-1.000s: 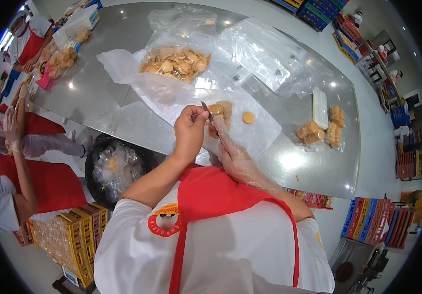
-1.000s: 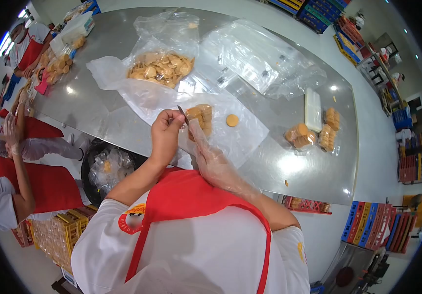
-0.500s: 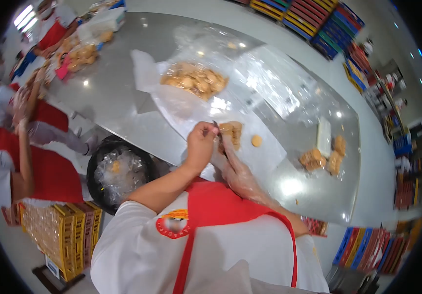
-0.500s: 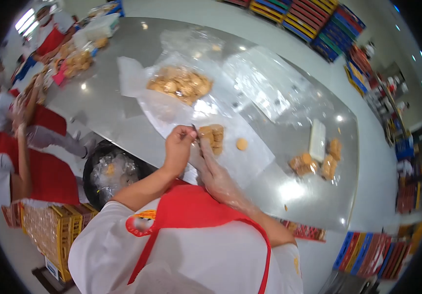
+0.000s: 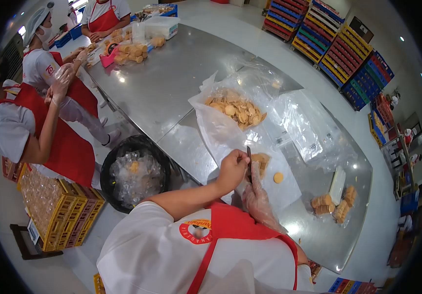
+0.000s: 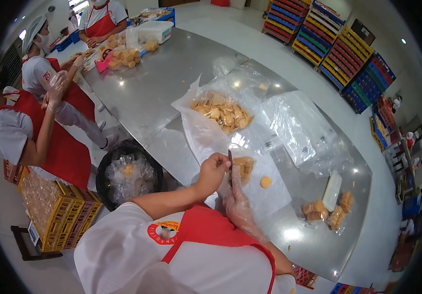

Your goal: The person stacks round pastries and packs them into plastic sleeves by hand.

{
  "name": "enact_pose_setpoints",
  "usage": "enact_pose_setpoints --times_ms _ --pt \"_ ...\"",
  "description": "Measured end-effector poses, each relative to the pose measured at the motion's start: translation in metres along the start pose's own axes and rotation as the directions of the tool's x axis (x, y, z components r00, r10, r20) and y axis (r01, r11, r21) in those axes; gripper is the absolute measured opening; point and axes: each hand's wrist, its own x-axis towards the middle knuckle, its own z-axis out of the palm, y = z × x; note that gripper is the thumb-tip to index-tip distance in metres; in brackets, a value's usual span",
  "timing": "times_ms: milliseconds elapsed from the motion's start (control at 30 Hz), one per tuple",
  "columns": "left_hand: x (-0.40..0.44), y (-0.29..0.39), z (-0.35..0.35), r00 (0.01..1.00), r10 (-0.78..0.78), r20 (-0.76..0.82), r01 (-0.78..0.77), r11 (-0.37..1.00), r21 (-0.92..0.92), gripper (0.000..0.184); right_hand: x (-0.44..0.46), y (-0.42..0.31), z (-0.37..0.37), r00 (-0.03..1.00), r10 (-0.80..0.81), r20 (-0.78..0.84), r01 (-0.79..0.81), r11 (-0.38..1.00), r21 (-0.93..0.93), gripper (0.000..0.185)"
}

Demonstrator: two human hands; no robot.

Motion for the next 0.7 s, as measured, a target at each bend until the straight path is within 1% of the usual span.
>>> enact_pose_setpoints --times_ms 33,67,167,200,267,300,367,433,533,600,667,700 --pt "-0.003 0.000 0.003 1.000 -0.014 0.016 0.014 1.000 0.025 0.010 0.000 -0.006 -0.001 1.000 0.013 -0.011 -0.013 1.000 0.029 0.068" --pt "-0.002 -0.008 0.003 1.000 -0.011 0.020 0.010 0.999 0.034 0.011 0.001 -0.002 -0.003 1.000 -0.029 0.006 0.029 0.999 0.020 0.067" --pt "-0.001 0.000 0.000 1.000 -0.013 -0.004 0.013 0.999 0.046 0.011 0.004 0.027 -0.008 0.988 -0.149 0.035 0.150 0.989 -0.012 0.066" --pt "0.001 -0.004 0.001 1.000 0.000 -0.011 0.000 1.000 0.019 0.011 0.005 0.034 -0.007 0.982 -0.187 0.030 0.188 0.982 -0.026 0.065" --pt "0.005 -0.015 0.002 0.999 0.025 -0.026 -0.026 0.999 -0.034 0.011 0.008 0.042 -0.006 0.977 -0.212 0.018 0.212 0.977 0.021 0.065" --pt "0.001 -0.012 0.003 1.000 0.008 -0.008 -0.008 1.000 -0.014 0.011 0.010 0.040 -0.005 0.980 -0.199 0.011 0.198 0.977 0.083 0.066" --pt "-0.006 -0.005 0.006 0.999 -0.022 0.024 0.021 0.999 0.027 0.011 0.010 0.030 -0.004 0.988 -0.153 0.009 0.151 0.984 0.099 0.065" --pt "-0.002 -0.013 0.007 1.000 -0.013 0.029 0.013 1.000 0.008 0.011 -0.001 0.003 -0.006 0.996 -0.092 0.006 0.092 0.996 0.007 0.063" --pt "0.002 -0.012 0.000 0.999 -0.015 0.032 0.015 1.000 0.000 0.011 -0.010 0.005 -0.008 0.999 -0.034 0.029 0.038 0.988 -0.149 0.063" --pt "0.003 -0.015 -0.001 0.999 0.005 0.038 -0.004 1.000 -0.013 0.010 -0.003 0.017 -0.007 0.952 -0.307 -0.001 0.297 0.923 -0.245 0.063" --pt "-0.003 -0.017 0.001 0.996 -0.018 0.090 0.020 1.000 -0.020 0.009 0.000 0.024 -0.006 0.948 -0.316 -0.037 0.308 0.941 -0.136 0.062" --pt "-0.007 -0.018 0.004 0.993 -0.028 0.118 0.031 0.999 -0.023 0.009 0.003 0.020 -0.005 0.980 -0.191 -0.050 0.193 0.981 0.025 0.062"
